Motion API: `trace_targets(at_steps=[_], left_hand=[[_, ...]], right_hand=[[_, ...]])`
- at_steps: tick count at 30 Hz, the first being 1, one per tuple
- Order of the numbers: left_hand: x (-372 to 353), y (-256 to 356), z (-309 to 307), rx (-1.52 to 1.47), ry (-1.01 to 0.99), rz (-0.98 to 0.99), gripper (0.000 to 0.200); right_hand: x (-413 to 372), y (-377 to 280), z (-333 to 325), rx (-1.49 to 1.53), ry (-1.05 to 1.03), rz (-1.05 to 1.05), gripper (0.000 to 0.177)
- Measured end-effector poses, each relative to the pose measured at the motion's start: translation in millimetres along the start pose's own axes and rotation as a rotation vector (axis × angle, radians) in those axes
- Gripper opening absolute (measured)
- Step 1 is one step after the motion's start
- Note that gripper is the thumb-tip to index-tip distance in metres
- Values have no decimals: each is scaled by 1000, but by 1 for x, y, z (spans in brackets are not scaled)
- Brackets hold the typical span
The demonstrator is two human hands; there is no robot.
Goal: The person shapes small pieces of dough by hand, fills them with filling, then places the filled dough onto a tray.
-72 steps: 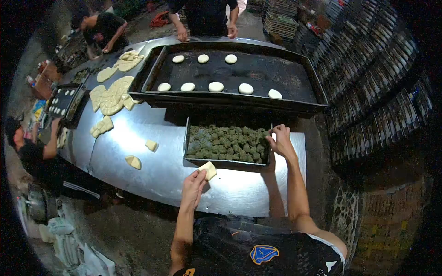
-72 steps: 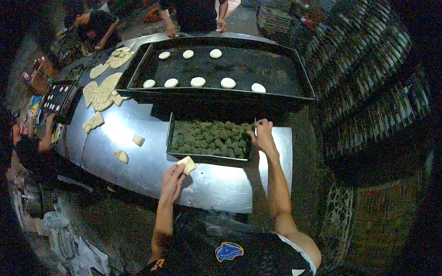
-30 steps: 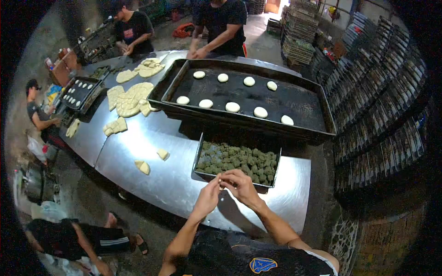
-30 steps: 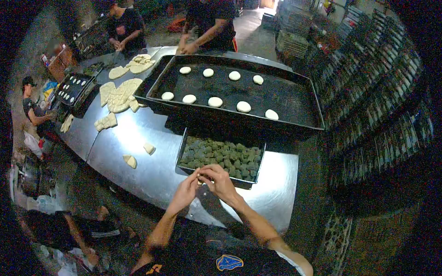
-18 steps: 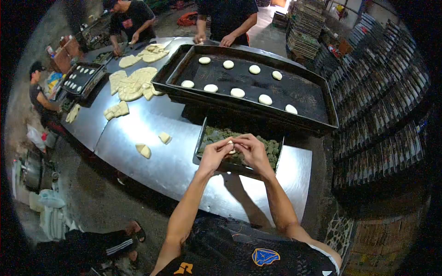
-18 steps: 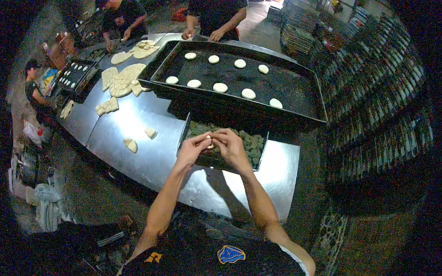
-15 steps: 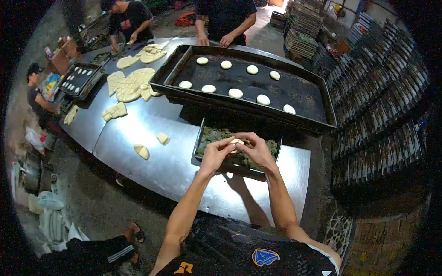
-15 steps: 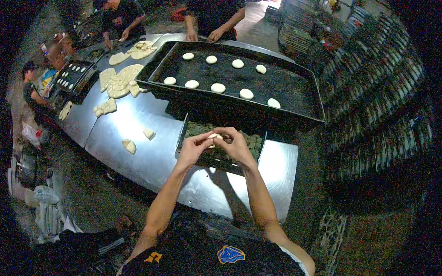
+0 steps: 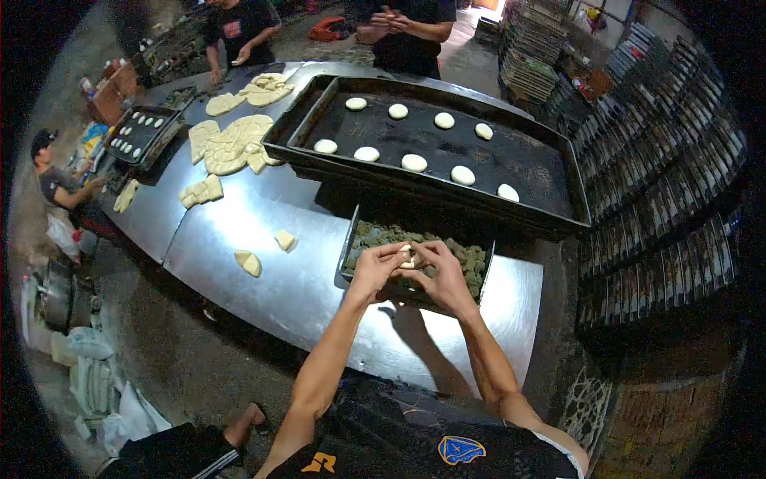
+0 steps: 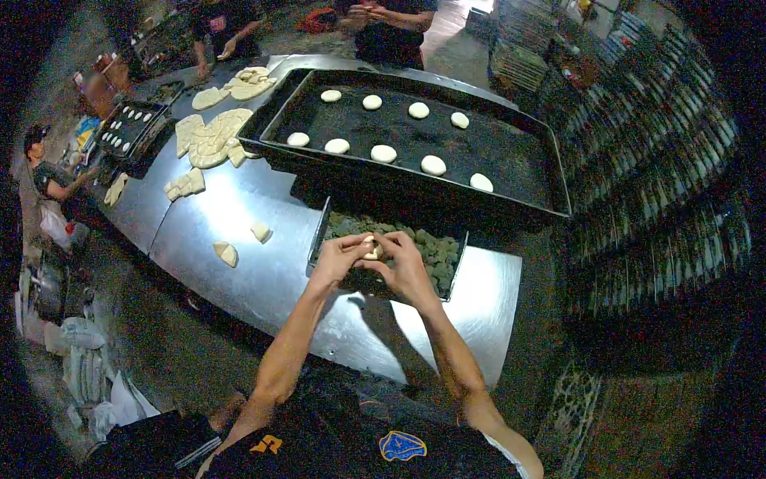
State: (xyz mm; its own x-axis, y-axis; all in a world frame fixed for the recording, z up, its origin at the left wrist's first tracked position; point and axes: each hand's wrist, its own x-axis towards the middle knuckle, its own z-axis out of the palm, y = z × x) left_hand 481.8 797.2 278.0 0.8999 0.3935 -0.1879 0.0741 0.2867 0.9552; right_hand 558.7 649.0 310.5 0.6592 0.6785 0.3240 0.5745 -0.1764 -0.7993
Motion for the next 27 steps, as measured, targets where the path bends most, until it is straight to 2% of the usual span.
trace_targets(at_steps=[1,2,5,7,8,9,12,14,15,17,18,19,21,23,25,26,27], left_hand=[[-1,1,0,2,4,-2,34],[-1,1,1,29,12,-12,34],[-6,-1,6,130,30,5,29],[-12,2,10,445,6,163,30],[-14,0,12,616,-67,181,33],[-18,-8,15,487,-103,332,36],[-14,-16,1,499,-114,283,37],[-18,-8,-17,-9,-213,93,44],[-22,-6,-16,-4,-206,94,44],[-34,-2,-13,-356,-152,-13,50],[-39,2,-13,-454,-115,-76,51],[-40,2,-14,-450,-105,-73,51],[-45,3,-16,-336,-147,-47,48],[-53,2,-17,-370,-118,-22,46],[-61,-1,-22,-511,-72,-7,47],[-64,-5,-21,-562,-6,18,41],[-65,-12,-25,-560,8,25,41]], right_hand=[[-2,-1,2,-86,28,-128,30],[-1,-1,4,-74,23,-49,28],[0,11,5,-134,18,-106,25],[2,13,7,-135,19,-92,20],[3,13,10,-101,76,-91,17],[4,13,12,-68,131,-91,15],[4,14,8,-79,77,-144,16],[3,5,-2,-14,42,-65,18],[4,0,-5,51,13,13,19],[5,-6,-3,73,-40,-37,23],[4,-19,-3,40,-56,-133,23],[4,-27,-1,7,-70,-229,24],[5,-31,0,42,-113,-157,24],[6,-26,10,140,-133,-88,22],[3,-30,21,111,-119,-122,20],[3,-36,28,79,-93,-149,19],[4,-43,33,-34,-9,-385,18]])
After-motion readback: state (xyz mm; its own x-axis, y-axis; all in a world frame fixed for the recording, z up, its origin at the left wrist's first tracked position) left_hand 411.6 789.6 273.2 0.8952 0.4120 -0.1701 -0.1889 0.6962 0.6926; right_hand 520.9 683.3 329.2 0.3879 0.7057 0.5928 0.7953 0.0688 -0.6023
